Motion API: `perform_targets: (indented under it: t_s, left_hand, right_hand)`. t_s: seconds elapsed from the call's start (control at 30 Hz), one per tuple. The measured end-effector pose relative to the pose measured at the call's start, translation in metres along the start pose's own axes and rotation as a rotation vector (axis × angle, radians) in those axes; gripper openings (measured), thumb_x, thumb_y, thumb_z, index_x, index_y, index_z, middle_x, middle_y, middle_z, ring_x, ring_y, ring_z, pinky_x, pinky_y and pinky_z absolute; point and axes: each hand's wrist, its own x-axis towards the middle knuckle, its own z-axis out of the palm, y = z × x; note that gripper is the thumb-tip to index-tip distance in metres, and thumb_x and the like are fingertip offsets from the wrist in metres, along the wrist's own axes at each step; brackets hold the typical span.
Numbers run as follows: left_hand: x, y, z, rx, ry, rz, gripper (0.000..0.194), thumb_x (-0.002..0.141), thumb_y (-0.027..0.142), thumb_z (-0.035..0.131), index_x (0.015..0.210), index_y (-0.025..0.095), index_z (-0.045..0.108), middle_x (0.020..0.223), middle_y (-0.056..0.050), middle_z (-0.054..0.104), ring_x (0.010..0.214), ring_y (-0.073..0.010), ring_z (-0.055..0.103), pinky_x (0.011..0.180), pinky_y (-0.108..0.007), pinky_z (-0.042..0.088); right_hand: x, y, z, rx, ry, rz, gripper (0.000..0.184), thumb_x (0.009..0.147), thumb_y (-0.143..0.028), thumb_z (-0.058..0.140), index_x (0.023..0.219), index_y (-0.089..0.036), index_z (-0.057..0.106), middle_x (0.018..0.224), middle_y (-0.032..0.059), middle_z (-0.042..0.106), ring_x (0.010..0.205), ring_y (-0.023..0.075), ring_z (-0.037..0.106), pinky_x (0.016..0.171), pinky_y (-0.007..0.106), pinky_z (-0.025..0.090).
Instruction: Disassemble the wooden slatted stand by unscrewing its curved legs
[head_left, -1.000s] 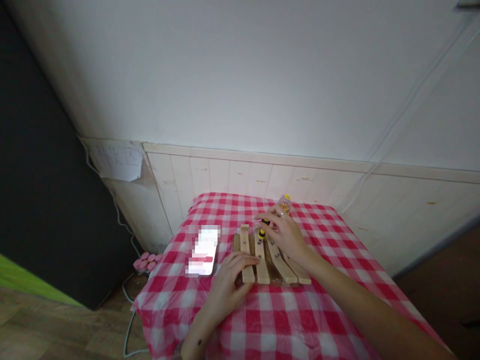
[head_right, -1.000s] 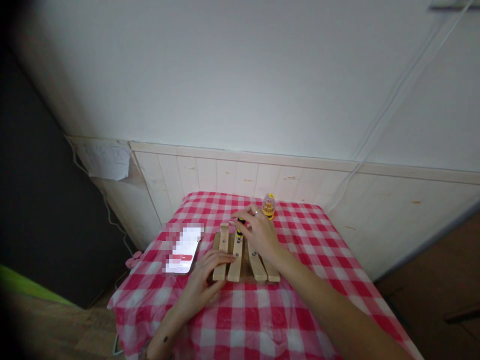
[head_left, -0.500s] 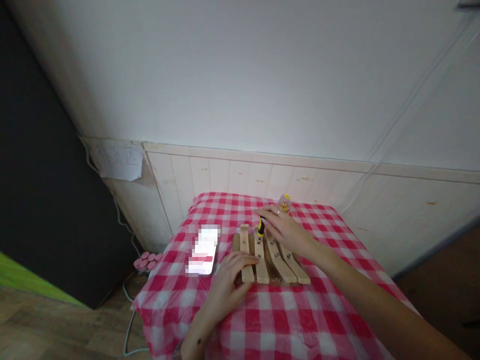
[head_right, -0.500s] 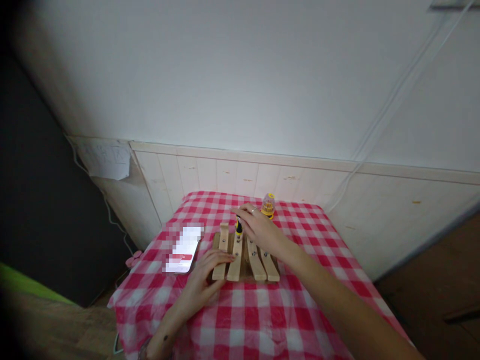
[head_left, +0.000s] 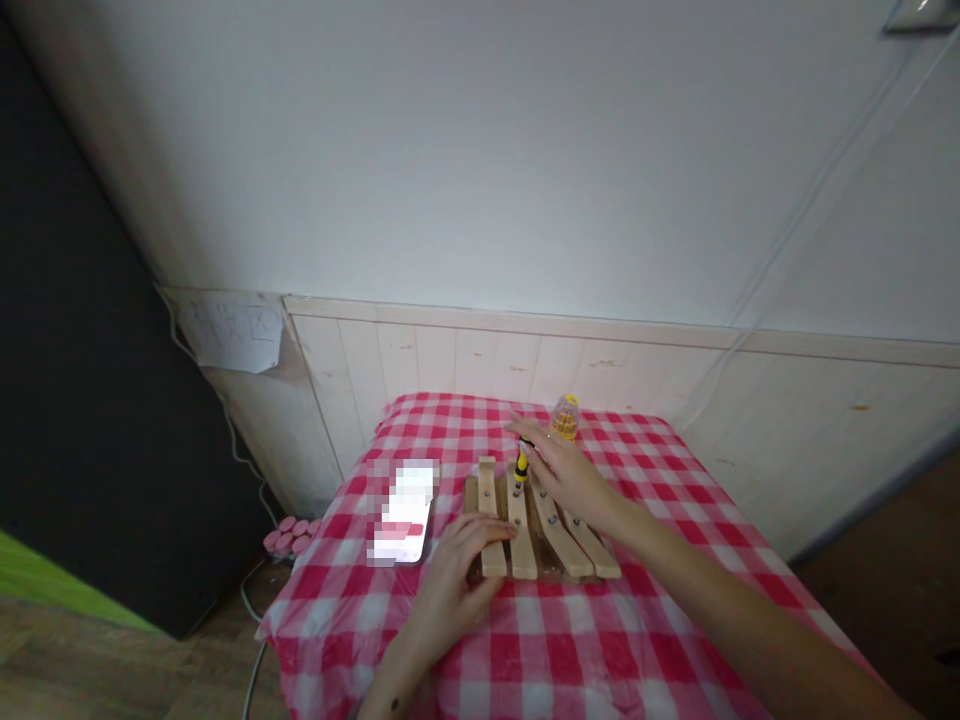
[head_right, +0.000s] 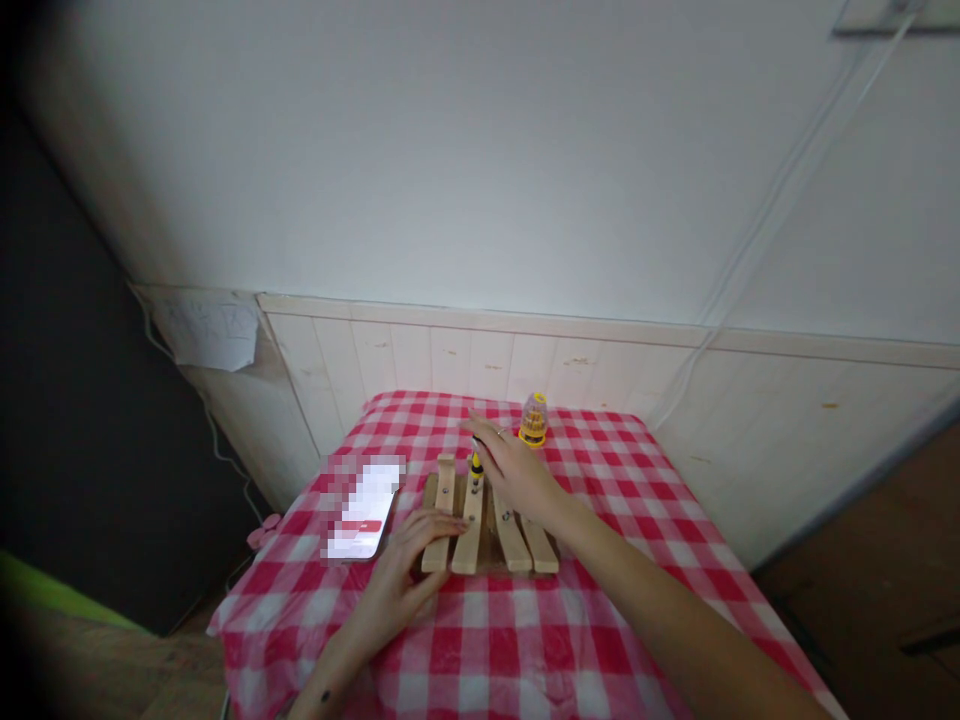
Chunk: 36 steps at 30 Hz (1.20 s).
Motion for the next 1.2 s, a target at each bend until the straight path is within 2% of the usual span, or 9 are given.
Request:
perform_targets:
  t_s: [0.1, 0.27, 0.37, 0.5, 0.63, 0.73, 0.93, 1.07, 1.2]
  left_hand:
    - [-0.001, -0.001, 0.001, -0.005, 0.006, 0.001, 0.043, 0.084, 0.004, 0.059, 0.122, 0.025, 0.063, 0.125, -0.006, 0.072, 0.122, -0.0263, 0.061, 0.109, -0.046, 0.047]
    - [-0.001, -0.002, 0.002, 0.016, 0.028, 0.021, 0.047, 0.082, 0.0, 0.057, 0.122, 0.024, 0.063, 0.127, -0.006, 0.072, 0.124, -0.0258, 0.06, 0.109, -0.045, 0.047]
    - [0.0, 0.0, 0.002, 0.023, 0.024, 0.003, 0.046, 0.081, 0.0, 0.058, 0.12, 0.024, 0.064, 0.126, -0.006, 0.072, 0.123, -0.026, 0.06, 0.108, -0.045, 0.047]
    - [0.002, 0.002, 0.0, 0.013, -0.005, -0.019, 0.043, 0.083, 0.001, 0.06, 0.119, 0.023, 0.064, 0.125, -0.007, 0.072, 0.121, -0.0263, 0.061, 0.107, -0.045, 0.047]
    - [0.0, 0.0, 0.001, 0.011, 0.008, -0.009, 0.044, 0.082, 0.001, 0.059, 0.12, 0.024, 0.064, 0.126, -0.006, 0.072, 0.123, -0.026, 0.06, 0.108, -0.044, 0.047]
    - [-0.001, -0.002, 0.002, 0.015, 0.025, -0.001, 0.047, 0.082, 0.001, 0.058, 0.121, 0.026, 0.064, 0.128, -0.005, 0.071, 0.124, -0.0255, 0.06, 0.109, -0.044, 0.046]
    - [-0.001, -0.002, 0.002, 0.013, 0.023, 0.003, 0.044, 0.083, 0.002, 0.059, 0.12, 0.025, 0.065, 0.126, -0.005, 0.072, 0.123, -0.0253, 0.061, 0.109, -0.044, 0.046]
    - [-0.001, -0.001, 0.003, 0.017, 0.026, 0.001, 0.041, 0.084, 0.003, 0.059, 0.119, 0.024, 0.065, 0.125, -0.006, 0.072, 0.122, -0.0258, 0.061, 0.109, -0.044, 0.046]
    - [-0.001, -0.002, 0.003, 0.021, 0.029, 0.006, 0.045, 0.082, 0.001, 0.059, 0.12, 0.024, 0.064, 0.125, -0.005, 0.072, 0.123, -0.0256, 0.061, 0.108, -0.044, 0.047]
  right_hand:
    - [-0.001, -0.002, 0.0, -0.013, 0.0, 0.042, 0.038, 0.103, -0.022, 0.042, 0.137, -0.023, 0.058, 0.138, 0.0144, 0.067, 0.128, 0.0263, 0.064, 0.105, 0.051, 0.053]
    - [0.0, -0.009, 0.001, -0.011, 0.019, 0.154, 0.021, 0.1, -0.031, 0.055, 0.111, -0.021, 0.07, 0.107, 0.0104, 0.078, 0.095, 0.0265, 0.075, 0.083, 0.043, 0.06]
    - [0.003, -0.01, 0.0, 0.049, 0.089, 0.146, 0.02, 0.099, -0.032, 0.058, 0.101, -0.022, 0.076, 0.101, 0.0088, 0.078, 0.094, 0.0251, 0.074, 0.085, 0.04, 0.058]
    - [0.005, -0.006, -0.002, 0.103, 0.082, 0.114, 0.032, 0.103, -0.033, 0.05, 0.123, -0.026, 0.074, 0.117, 0.0115, 0.078, 0.106, 0.0277, 0.072, 0.095, 0.047, 0.056]
    - [0.002, -0.001, -0.003, 0.102, -0.026, 0.033, 0.047, 0.105, -0.029, 0.038, 0.15, -0.029, 0.051, 0.136, 0.0114, 0.069, 0.126, 0.0273, 0.064, 0.106, 0.052, 0.051]
    - [-0.002, -0.001, -0.001, 0.09, -0.05, -0.003, 0.051, 0.105, -0.025, 0.034, 0.155, -0.028, 0.042, 0.146, 0.0124, 0.06, 0.134, 0.0254, 0.058, 0.109, 0.051, 0.049]
    - [-0.006, -0.009, 0.011, 0.109, 0.031, 0.105, 0.027, 0.105, -0.029, 0.041, 0.124, -0.024, 0.061, 0.123, 0.0121, 0.069, 0.111, 0.0259, 0.067, 0.094, 0.045, 0.056]
    - [-0.003, -0.009, 0.015, 0.045, 0.141, 0.157, 0.015, 0.099, -0.035, 0.058, 0.098, -0.024, 0.069, 0.102, 0.0083, 0.064, 0.092, 0.0246, 0.066, 0.078, 0.038, 0.057]
    - [0.001, -0.009, 0.013, 0.063, 0.171, 0.138, 0.017, 0.1, -0.034, 0.059, 0.098, -0.025, 0.074, 0.093, 0.0062, 0.062, 0.087, 0.0235, 0.065, 0.079, 0.038, 0.056]
